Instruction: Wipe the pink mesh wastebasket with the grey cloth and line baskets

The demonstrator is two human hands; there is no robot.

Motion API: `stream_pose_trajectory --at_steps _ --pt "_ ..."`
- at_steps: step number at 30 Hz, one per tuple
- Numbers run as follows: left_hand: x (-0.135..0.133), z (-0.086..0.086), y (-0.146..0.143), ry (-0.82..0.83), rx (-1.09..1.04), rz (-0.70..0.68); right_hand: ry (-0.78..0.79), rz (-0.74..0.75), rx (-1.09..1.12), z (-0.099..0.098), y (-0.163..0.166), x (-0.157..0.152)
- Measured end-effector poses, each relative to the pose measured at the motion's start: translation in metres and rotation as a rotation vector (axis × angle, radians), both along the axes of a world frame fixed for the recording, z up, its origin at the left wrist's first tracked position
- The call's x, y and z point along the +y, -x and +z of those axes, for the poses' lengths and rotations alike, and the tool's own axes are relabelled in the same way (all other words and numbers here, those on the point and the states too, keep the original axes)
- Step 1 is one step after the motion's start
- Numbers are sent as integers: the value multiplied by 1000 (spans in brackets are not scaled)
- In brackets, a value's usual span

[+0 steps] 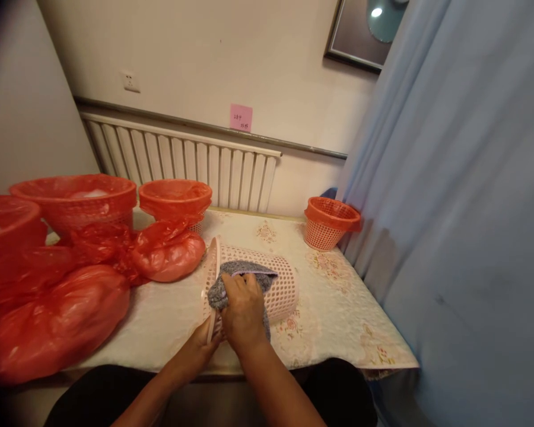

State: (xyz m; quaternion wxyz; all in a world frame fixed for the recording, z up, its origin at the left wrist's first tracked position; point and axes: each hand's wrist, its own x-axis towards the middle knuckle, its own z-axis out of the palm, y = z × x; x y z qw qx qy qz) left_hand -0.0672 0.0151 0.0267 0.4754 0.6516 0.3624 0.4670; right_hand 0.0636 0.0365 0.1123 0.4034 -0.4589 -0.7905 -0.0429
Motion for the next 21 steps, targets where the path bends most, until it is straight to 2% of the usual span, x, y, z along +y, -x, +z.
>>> stream_pose_trajectory --at_steps 3,7,10,13,17,21 --pt "-2 3 -2 35 -2 -18 -28 -15 7 -11 -1 -7" --pt "3 28 -10 11 -101 12 -50 -17 -16 -25 -5 -18" --pt "6 40 -15 -1 -131 39 -56 16 -20 -26 -12 -17" --pt "6 39 -15 14 -63 78 -30 16 5 -23 -29 -3" --pt "4 31 -11 42 25 85 16 -193 34 -35 -79 31" --pt "6 27 -9 43 43 89 75 -437 68 -72 -128 50"
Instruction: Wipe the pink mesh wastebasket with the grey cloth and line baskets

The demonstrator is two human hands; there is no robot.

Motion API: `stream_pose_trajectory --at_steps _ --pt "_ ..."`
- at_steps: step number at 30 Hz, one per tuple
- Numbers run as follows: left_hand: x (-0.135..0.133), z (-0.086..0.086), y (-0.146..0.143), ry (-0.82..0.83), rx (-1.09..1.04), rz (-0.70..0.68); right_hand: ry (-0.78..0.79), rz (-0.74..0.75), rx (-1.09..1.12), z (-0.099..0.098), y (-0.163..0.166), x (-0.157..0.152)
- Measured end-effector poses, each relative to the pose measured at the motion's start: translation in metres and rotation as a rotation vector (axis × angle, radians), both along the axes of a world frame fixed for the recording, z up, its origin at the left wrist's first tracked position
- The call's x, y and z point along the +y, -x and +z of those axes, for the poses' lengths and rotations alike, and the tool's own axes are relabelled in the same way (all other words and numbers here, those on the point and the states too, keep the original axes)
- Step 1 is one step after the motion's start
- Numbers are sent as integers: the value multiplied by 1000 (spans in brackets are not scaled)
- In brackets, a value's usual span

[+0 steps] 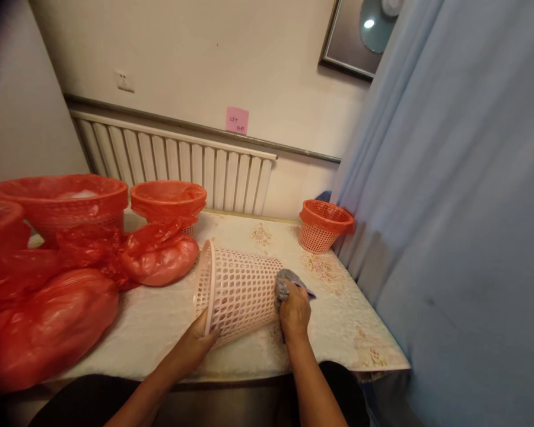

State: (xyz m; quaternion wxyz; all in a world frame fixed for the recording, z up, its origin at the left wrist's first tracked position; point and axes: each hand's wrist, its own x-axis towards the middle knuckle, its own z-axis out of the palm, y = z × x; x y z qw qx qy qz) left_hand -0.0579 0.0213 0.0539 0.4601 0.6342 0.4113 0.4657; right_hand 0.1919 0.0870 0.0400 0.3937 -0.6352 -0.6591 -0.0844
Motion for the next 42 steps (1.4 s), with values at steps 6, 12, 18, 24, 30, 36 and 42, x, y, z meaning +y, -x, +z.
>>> stream_pose_trajectory --at_steps 6,12,18,24,30,36,42 --pt "3 -4 2 8 -36 -38 -92 0 99 -44 18 -32" --pt "2 3 3 -12 -92 -101 -191 357 76 -12 87 -69" --pt "-8 -11 3 -37 -39 -76 -129 473 -53 48 120 -66" --pt "-13 -23 8 0 -73 -146 -103 461 -75 69 127 -55" --pt "-2 5 -2 -26 -155 11 -131 458 -101 53 123 -65" --pt "-1 7 -2 -21 -87 16 -103 398 -110 55 88 -38" --pt "-1 -1 0 -2 -20 -14 10 10 -123 19 7 9"
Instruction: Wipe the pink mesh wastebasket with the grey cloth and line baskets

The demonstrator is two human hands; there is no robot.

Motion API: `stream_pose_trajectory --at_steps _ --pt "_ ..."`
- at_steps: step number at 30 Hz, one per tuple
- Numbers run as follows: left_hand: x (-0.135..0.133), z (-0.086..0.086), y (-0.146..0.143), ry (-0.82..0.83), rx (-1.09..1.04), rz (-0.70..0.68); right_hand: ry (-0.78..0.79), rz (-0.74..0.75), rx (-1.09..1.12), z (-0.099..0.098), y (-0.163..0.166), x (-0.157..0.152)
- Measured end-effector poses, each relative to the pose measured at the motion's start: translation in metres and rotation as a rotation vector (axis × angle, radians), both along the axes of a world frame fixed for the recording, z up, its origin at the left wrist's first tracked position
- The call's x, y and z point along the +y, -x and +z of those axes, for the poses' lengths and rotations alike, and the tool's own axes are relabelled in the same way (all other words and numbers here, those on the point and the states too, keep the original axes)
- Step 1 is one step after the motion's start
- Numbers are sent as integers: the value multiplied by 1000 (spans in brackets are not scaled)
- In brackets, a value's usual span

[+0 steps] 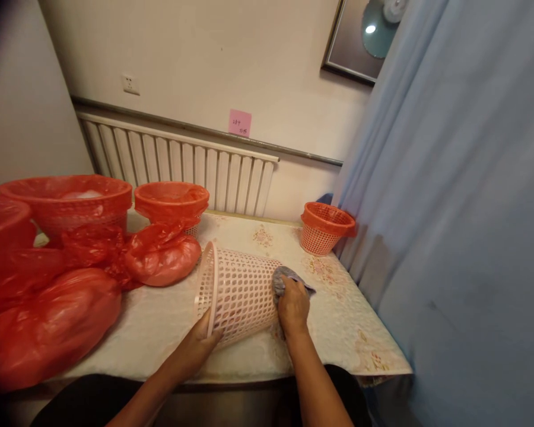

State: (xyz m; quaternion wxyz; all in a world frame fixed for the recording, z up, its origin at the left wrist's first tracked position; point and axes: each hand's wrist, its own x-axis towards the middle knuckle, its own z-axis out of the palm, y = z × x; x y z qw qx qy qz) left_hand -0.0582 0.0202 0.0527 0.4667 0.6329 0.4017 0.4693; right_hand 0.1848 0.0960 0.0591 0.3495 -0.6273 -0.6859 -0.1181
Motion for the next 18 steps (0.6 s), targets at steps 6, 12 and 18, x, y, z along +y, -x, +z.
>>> stream_pose_trajectory --at_steps 6,12,18 --pt "4 -3 3 4 3 -52 -76 -38 81 -41 3 -27" --pt "1 4 4 -30 -31 -74 -159 397 101 -21 86 -79" --pt "-5 -8 8 -54 19 -75 -70 460 30 37 119 -72"
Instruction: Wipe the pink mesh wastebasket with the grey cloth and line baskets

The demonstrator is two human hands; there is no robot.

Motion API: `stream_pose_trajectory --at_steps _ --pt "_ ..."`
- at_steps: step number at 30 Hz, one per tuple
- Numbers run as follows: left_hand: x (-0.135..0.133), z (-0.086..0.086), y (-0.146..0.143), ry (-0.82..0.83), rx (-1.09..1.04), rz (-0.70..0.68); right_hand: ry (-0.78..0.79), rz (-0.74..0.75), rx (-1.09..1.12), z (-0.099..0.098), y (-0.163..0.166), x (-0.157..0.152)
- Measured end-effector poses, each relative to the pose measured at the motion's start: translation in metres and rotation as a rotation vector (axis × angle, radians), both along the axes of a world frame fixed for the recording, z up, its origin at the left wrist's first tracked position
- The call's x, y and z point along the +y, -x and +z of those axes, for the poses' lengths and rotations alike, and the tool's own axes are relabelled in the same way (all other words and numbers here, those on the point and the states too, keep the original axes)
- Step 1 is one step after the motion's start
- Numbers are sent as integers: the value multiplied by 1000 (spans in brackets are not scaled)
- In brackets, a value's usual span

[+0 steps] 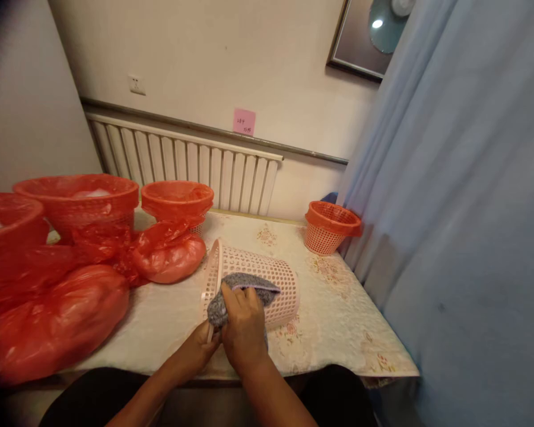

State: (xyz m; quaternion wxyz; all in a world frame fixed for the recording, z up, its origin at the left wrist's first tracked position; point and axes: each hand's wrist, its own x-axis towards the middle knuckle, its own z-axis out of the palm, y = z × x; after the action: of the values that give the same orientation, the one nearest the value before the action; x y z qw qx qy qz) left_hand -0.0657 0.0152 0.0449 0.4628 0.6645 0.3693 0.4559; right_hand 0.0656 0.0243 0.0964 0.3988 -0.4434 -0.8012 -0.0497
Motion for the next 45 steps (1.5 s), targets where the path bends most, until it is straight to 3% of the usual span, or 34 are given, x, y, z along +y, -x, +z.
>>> stream_pose_trajectory --at_steps 2,5,11,13,18,24,31,34,37,42,45 --pt "-2 -9 2 -6 -6 -18 12 1 -10 12 2 8" --pt "-4 -15 3 2 -24 -64 21 -14 -26 15 2 10" --pt "-1 9 -7 6 -146 85 -26 -23 -37 -4 -1 -11" --pt "0 16 -10 -10 -189 65 -41 -4 -40 -7 -4 -14" --pt "-2 13 -8 -2 -91 41 -9 17 -14 -3 -23 -1" --pt "-3 2 -4 49 0 38 79 -228 -11 -12 -74 39" --pt "0 -2 -2 57 23 14 165 -558 57 -64 -129 51" --pt "3 -2 0 75 18 -3 109 -545 85 -79 -118 38" --pt "5 0 1 73 -1 -11 19 -392 121 -80 -86 18" --pt "8 1 4 22 -32 -57 -74 -88 78 -60 -28 -9" --pt "11 1 9 -11 -30 -77 -83 -59 29 -41 -6 -9"
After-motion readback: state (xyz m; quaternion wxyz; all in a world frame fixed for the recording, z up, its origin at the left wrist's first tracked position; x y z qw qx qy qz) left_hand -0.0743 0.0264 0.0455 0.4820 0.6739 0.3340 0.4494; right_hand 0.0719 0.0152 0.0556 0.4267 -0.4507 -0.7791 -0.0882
